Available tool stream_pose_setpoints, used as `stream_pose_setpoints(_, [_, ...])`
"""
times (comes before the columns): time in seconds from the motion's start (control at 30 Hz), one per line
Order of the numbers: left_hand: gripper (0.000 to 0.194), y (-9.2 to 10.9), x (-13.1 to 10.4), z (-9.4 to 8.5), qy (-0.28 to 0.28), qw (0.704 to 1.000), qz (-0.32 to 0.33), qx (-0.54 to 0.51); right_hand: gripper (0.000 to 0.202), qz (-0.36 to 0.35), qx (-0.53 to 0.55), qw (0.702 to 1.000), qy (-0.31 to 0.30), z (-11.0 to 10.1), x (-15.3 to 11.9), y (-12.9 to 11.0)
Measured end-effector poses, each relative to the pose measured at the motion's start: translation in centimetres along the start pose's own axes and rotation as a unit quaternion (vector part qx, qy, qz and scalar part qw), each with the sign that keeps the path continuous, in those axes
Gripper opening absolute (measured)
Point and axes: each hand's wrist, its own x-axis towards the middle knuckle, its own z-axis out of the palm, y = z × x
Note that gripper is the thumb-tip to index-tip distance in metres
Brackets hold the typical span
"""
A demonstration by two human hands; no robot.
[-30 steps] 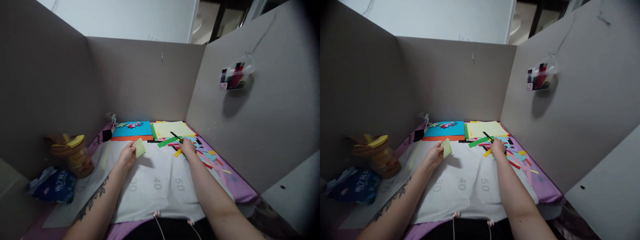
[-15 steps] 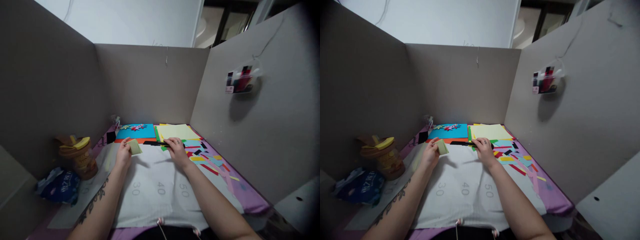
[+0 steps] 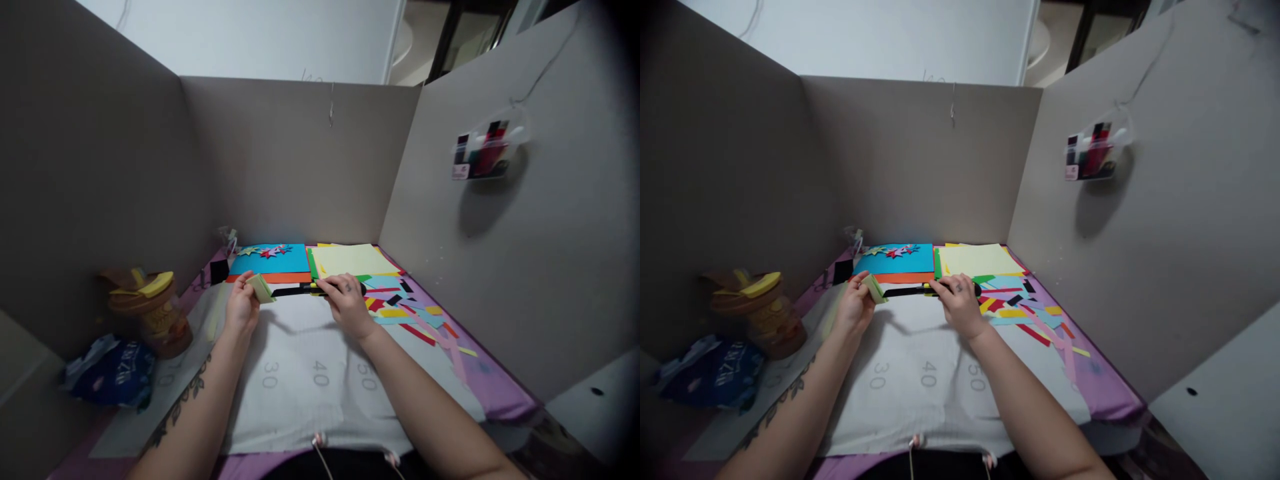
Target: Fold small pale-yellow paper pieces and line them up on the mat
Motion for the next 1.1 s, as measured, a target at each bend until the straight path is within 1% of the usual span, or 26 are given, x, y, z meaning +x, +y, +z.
stream_pose_setpoints(0.1, [0.037, -0.1, 0.1, 0.0, 0.001, 0.999, 0.020, 0.030, 0.050, 0.010, -0.013, 1.000, -0.017, -0.1, 0.1, -0.1])
stream_pose_setpoints(0.2, [0.034, -0.9, 0.4, -0.5, 0.021, 0.992, 0.056, 0.110, 0.053, 0.020, -0.035, 0.998, -0.055, 0.0, 0.1, 0.3])
stream_pose_setpoints(0.27, [0.035, -1.8, 0.6, -0.9, 0.034, 0.979, 0.059, 0.192, 0.053, 0.025, -0.043, 0.994, -0.101, 0.5, 0.1, 0.9])
stream_pose_setpoints(0.33, [0.040, -2.8, 0.7, -1.3, 0.035, 0.961, 0.031, 0.273, 0.049, 0.025, -0.032, 0.986, -0.163, 1.3, -0.1, 1.8])
stream_pose_setpoints(0.37, [0.042, -3.3, 0.7, -1.5, 0.038, 0.951, 0.016, 0.306, 0.046, 0.019, -0.015, 0.979, -0.203, 1.8, -0.2, 2.3])
stream_pose_setpoints(0.43, [0.040, -4.0, 0.7, -1.8, 0.041, 0.935, 0.006, 0.352, 0.043, 0.015, 0.016, 0.965, -0.261, 2.8, -0.4, 3.1])
stream_pose_setpoints(0.47, [0.038, -4.3, 0.7, -1.8, 0.040, 0.929, 0.013, 0.367, 0.043, 0.017, 0.024, 0.961, -0.277, 3.2, -0.5, 3.4])
stream_pose_setpoints(0.5, [0.036, -4.4, 0.7, -1.9, 0.032, 0.922, 0.035, 0.385, 0.043, 0.015, 0.029, 0.958, -0.286, 3.5, -0.5, 3.6])
stream_pose_setpoints(0.53, [0.033, -4.4, 0.7, -2.0, 0.014, 0.911, 0.067, 0.407, 0.043, 0.014, 0.031, 0.956, -0.291, 3.6, -0.5, 3.7])
stream_pose_setpoints(0.57, [0.030, -4.3, 0.8, -2.1, -0.017, 0.894, 0.104, 0.435, 0.044, 0.013, 0.031, 0.956, -0.292, 3.7, -0.5, 3.7])
stream_pose_setpoints(0.63, [0.024, -4.1, 0.9, -2.3, -0.114, 0.852, 0.165, 0.484, 0.044, 0.012, 0.032, 0.955, -0.294, 3.7, -0.5, 3.6])
stream_pose_setpoints(0.67, [0.022, -4.0, 0.9, -2.4, -0.170, 0.832, 0.177, 0.498, 0.044, 0.013, 0.034, 0.955, -0.296, 3.6, -0.4, 3.5])
stream_pose_setpoints(0.7, [0.022, -3.9, 1.0, -2.6, -0.220, 0.818, 0.174, 0.503, 0.044, 0.014, 0.036, 0.954, -0.298, 3.6, -0.4, 3.4])
stream_pose_setpoints(0.73, [0.023, -3.9, 1.1, -2.6, -0.257, 0.807, 0.167, 0.505, 0.043, 0.016, 0.037, 0.953, -0.299, 3.5, -0.4, 3.3])
stream_pose_setpoints(0.77, [0.023, -3.9, 1.3, -2.7, -0.278, 0.799, 0.160, 0.509, 0.042, 0.018, 0.037, 0.953, -0.301, 3.5, -0.4, 3.2])
stream_pose_setpoints(0.83, [0.023, -3.9, 1.7, -2.8, -0.289, 0.785, 0.160, 0.524, 0.041, 0.018, 0.036, 0.952, -0.303, 3.6, -0.4, 2.9])
stream_pose_setpoints(0.9, [0.020, -3.8, 2.1, -2.7, -0.282, 0.769, 0.181, 0.544, 0.040, 0.013, 0.035, 0.952, -0.302, 3.6, -0.4, 2.5])
stream_pose_setpoints(0.97, [0.018, -3.6, 2.3, -2.5, -0.285, 0.744, 0.206, 0.568, 0.038, 0.005, 0.033, 0.953, -0.302, 3.7, -0.3, 2.0])
stream_pose_setpoints(1.03, [0.020, -3.0, 2.4, -2.3, -0.302, 0.704, 0.213, 0.607, 0.038, 0.000, 0.028, 0.952, -0.305, 3.6, -0.1, 1.5])
stream_pose_setpoints(1.1, [0.024, -2.3, 2.2, -2.2, -0.323, 0.647, 0.187, 0.665, 0.038, -0.001, 0.025, 0.950, -0.312, 3.5, 0.1, 1.1])
